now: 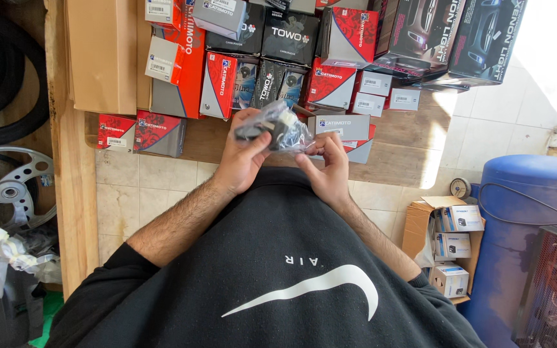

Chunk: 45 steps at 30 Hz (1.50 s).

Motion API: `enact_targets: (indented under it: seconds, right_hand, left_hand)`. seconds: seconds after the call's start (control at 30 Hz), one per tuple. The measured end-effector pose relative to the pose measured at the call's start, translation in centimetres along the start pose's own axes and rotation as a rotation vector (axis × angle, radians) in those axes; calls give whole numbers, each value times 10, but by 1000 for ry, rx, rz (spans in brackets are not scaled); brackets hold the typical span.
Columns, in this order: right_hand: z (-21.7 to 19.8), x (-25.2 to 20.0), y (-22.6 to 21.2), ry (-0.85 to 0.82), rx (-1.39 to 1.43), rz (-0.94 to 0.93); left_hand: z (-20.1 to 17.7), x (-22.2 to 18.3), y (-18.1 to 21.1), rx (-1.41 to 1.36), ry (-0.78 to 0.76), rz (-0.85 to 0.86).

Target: The person unboxes a motorcycle part from a red box, removes the item from its plastic packaging, and shows the component and its attached wires to the camera. They then put the part back into the plastic bag and return it to the box.

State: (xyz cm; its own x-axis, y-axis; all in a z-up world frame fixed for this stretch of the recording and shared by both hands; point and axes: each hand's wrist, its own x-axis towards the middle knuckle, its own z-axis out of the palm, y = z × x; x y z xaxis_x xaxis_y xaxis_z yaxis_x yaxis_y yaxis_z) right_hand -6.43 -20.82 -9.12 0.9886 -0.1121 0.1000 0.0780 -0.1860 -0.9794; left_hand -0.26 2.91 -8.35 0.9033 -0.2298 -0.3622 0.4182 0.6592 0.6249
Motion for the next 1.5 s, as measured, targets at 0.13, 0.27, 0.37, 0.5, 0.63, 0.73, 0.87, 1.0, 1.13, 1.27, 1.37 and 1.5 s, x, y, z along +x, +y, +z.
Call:
enact_targets:
  seconds: [0.13, 0.27, 0.37, 0.5, 0.63, 0.73, 0.87, 1.0, 1.13, 1.27, 1.37, 1.5]
  right_hand:
    - [11, 0, -19, 71, 79, 44]
    - [16, 0, -39, 109, 239, 172]
    - [26, -12, -15, 87, 366, 390]
    - [37, -15, 6, 112, 489, 661]
    - [39, -1, -20, 204, 445, 415]
    - [35, 0, -32, 219, 546, 157]
    - [21, -5, -27, 107, 597, 123]
    - [13, -11, 38, 88, 464, 234]
    - [13, -5, -13, 10, 336, 348]
    - [6, -1, 7, -132, 282, 370]
    - [5, 0, 36, -130, 316, 380]
    - [5, -5, 64, -2, 468, 436]
  left_hand:
    - [6, -15, 12, -27, -42, -37]
    - [-7, -18, 13, -232, 22, -136]
    - [-10, -18, 8, -253, 45, -99]
    - [0, -22, 10, -230, -24, -53]
    - [-11, -19, -2, -214, -12, -109]
    - [-16, -21, -3, -170, -26, -175]
    - [-31, -18, -12, -136, 53, -220]
    - [-34, -18, -15, 46, 79, -195]
    - [-40, -10, -19, 372, 39, -99]
    - [-32, -7, -9, 911, 27, 99]
    - [-27, -3, -9, 983, 91, 201]
    - [38, -12, 29, 995, 235, 397]
